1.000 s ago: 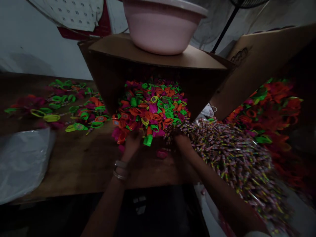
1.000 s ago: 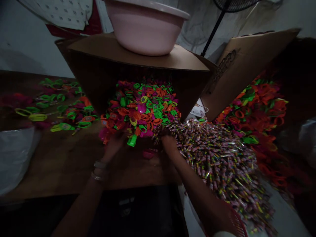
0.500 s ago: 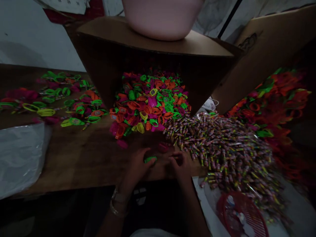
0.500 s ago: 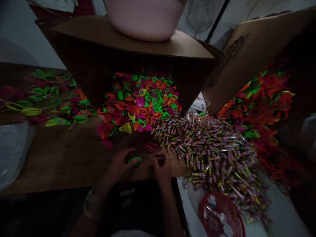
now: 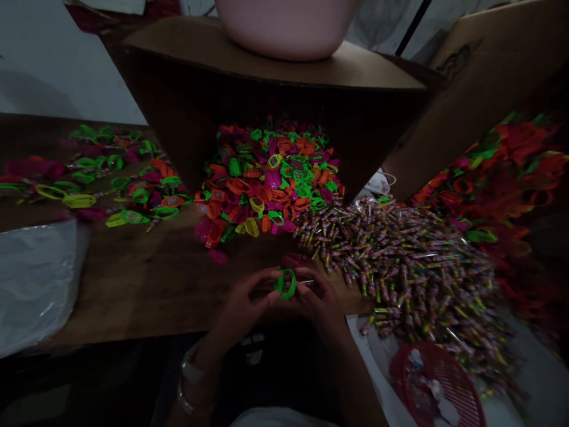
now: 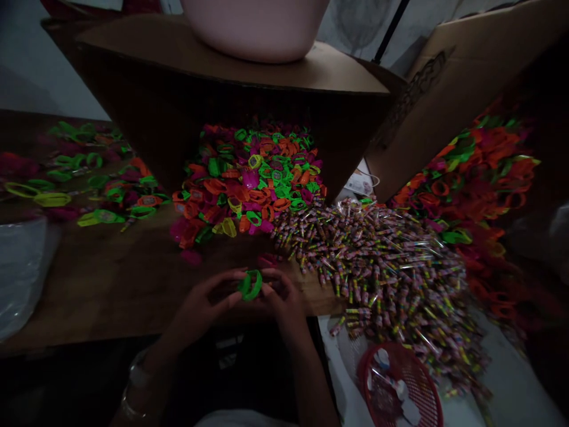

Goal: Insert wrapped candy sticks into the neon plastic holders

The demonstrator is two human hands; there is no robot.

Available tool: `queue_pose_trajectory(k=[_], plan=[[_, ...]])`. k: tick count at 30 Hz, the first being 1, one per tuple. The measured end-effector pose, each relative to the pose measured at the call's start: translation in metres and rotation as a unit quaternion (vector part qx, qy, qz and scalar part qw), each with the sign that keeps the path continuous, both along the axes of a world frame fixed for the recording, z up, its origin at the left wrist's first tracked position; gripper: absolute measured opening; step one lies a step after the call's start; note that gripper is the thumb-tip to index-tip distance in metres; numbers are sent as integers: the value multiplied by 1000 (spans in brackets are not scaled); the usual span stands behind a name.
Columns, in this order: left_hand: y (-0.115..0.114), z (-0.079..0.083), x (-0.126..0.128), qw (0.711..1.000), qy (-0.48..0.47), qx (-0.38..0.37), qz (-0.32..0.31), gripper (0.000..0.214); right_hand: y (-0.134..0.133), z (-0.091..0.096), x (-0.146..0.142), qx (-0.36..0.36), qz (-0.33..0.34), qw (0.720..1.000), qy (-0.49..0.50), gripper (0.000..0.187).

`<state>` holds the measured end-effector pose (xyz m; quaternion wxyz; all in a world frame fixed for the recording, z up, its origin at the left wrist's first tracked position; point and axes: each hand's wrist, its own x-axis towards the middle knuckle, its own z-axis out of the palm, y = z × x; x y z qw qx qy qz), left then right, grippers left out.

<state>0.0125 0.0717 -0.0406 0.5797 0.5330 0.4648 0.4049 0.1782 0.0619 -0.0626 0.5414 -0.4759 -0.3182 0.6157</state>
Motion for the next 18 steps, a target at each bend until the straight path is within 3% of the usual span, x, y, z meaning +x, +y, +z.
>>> queue_pose_trajectory(k=[4,7,9,12,14,18], plan=[[-5,-1,1,997,-10,75,-4,44,-2,14,-4,-8,-12,999,48,28],[-4,-7,5,990,-37,126,53,30,-4,14,-10,-59,1,989,132,31],[-1,-10,9,984,-93,117,94,21,-5,10,-13,-82,39,984,155,33],[5,-12,13,965,-199,7,172,24,-6,8,-12,-76,91,986,118,33],[7,-10,13,938,-254,-93,216,30,-5,10,-9,-49,90,990,95,33],[7,-2,12,909,-297,-221,194,41,0,24,-2,34,44,995,79,27]])
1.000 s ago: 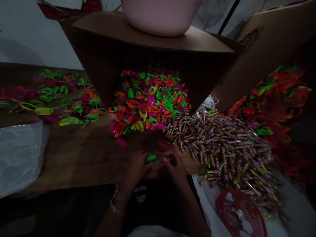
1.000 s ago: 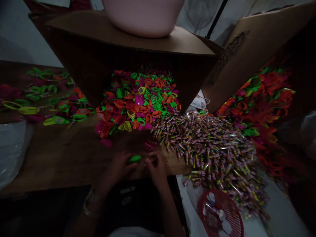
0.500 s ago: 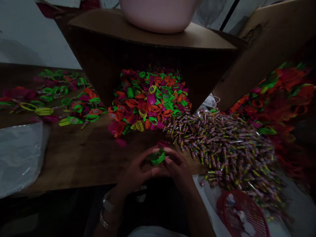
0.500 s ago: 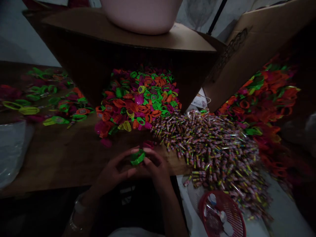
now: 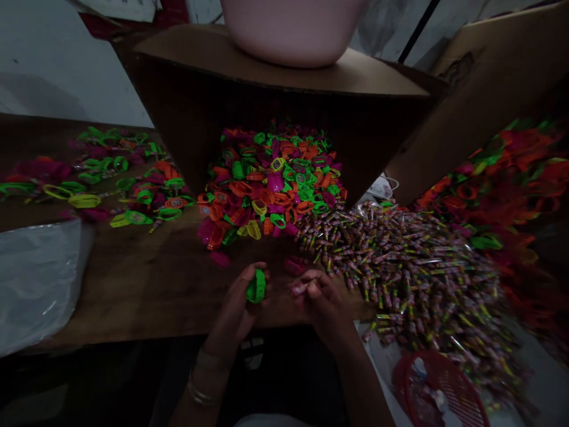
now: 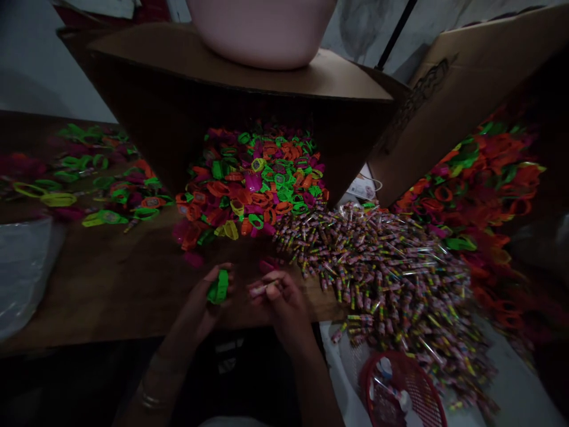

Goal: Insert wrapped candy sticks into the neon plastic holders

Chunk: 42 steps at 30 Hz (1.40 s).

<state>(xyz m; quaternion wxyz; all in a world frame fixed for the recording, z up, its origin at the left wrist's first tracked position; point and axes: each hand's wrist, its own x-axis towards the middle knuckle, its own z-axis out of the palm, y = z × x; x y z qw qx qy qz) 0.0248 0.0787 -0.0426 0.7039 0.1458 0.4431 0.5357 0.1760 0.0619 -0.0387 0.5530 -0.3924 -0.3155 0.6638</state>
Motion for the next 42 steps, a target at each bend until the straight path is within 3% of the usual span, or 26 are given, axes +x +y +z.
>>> queue_pose_trajectory(k=[5,11,15,22,27,30,33,38,42], plan=[[-7,7,7,995,54,14,-88,49,7,13,-5,65,-58,992,-95,18],[-10,10,11,979,148,62,-125,50,8,14,-12,79,-118,977,-157,13],[-10,15,8,943,276,106,-152,53,7,13,-11,85,-139,973,-166,14],[-12,15,7,886,366,233,-163,50,7,15,-9,78,-140,969,-189,13],[-12,19,1,827,429,307,-198,29,5,13,-8,101,-167,958,-210,11],[-11,19,-2,808,454,317,-201,19,3,13,-6,115,-161,953,-230,11],[-11,16,-4,809,459,312,-194,13,0,17,-5,134,-133,950,-247,8],[-9,10,-10,842,404,296,-201,17,-5,19,-7,158,-67,937,-305,7],[-12,2,-6,870,371,244,-214,24,-3,11,-10,148,-92,939,-297,6]])
